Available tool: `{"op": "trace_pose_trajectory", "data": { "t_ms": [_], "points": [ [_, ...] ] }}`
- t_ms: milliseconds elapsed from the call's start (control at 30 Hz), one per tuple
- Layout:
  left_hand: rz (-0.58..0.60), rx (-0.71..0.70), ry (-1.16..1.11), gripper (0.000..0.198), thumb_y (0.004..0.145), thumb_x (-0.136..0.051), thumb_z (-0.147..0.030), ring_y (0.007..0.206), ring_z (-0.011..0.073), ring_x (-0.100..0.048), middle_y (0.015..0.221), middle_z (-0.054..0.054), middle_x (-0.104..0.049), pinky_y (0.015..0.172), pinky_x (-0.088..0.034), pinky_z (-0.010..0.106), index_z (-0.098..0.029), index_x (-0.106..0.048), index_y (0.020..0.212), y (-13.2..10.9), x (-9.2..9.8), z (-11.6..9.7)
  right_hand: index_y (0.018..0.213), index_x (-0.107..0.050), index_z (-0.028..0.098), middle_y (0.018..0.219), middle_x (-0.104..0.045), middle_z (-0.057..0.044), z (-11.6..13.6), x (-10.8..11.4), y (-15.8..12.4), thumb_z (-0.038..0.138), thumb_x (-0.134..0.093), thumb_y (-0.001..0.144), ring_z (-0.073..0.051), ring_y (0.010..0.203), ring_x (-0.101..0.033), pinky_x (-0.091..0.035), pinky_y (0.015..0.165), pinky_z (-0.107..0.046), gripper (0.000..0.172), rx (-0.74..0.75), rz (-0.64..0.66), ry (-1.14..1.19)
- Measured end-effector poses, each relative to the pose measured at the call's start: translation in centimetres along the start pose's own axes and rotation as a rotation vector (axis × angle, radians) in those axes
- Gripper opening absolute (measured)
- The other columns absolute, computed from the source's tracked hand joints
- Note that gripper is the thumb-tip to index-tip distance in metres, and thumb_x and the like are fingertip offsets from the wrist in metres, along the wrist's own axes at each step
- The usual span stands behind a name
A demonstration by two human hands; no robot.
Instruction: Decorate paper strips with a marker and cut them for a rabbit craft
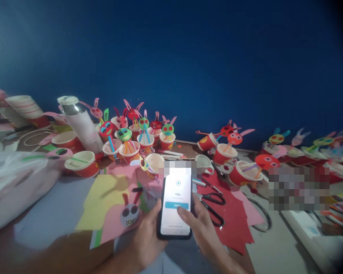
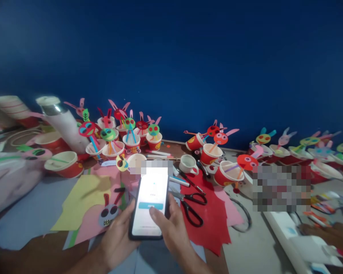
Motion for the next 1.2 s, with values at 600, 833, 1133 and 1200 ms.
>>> {"op": "trace_pose_trajectory", "data": {
  "t_ms": [600,833,1133,1200],
  "points": [
    [0.049,-0.025,0.031,0.042,0.096,-0.039,-0.035,0.104,0.0257,-0.062,0.094,0.011,-0.073,0.101,-0.037,0.037,-0.01,-0.07,0.105,-0.23,-0.19,-0.35,0.11,-0.054,0.02,0.096,-0.072,-0.005,0.13,0.23,-0.25,0.029,-0.07,0.07,-0.026,0.087,-0.066,-0.053,0.075,-0.038,0.044,0.024,-0.031,-0.146],
    [0.038,-0.021,0.023,0.039,0.095,-0.041,-0.034,0.105,0.0263,-0.062,0.094,0.011,-0.073,0.101,-0.038,0.038,-0.011,-0.07,0.105,-0.25,-0.18,-0.24,0.112,-0.055,0.023,0.102,-0.071,-0.004,0.18,0.26,-0.33,0.032,-0.068,0.075,-0.025,0.091,-0.066,-0.053,0.078,-0.037,0.04,0.023,0.023,-0.094],
    [0.057,0.006,0.006,0.038,0.094,-0.042,-0.034,0.103,0.026,-0.063,0.093,0.01,-0.074,0.101,-0.038,0.037,-0.011,-0.072,0.102,-0.16,-0.21,-0.08,0.123,-0.052,0.024,0.109,-0.07,-0.005,0.25,0.13,-0.22,0.037,-0.065,0.081,-0.026,0.094,-0.066,-0.053,0.081,-0.038,0.046,0.019,0.044,0.023],
    [0.034,0.008,0.005,0.039,0.095,-0.041,-0.034,0.103,0.026,-0.063,0.093,0.011,-0.074,0.101,-0.039,0.037,-0.01,-0.071,0.102,-0.22,-0.32,-0.12,0.122,-0.053,0.025,0.108,-0.07,-0.004,0.24,0.2,-0.31,0.038,-0.066,0.08,-0.026,0.094,-0.066,-0.053,0.08,-0.038,0.045,0.013,0.029,0.015]
  ]
}}
Point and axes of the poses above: each hand's wrist, its own y-axis towards the middle knuckle, its own x-axis out of the back of the hand, z = x × y, the point moved 4 cm from there along y, towards the middle knuckle
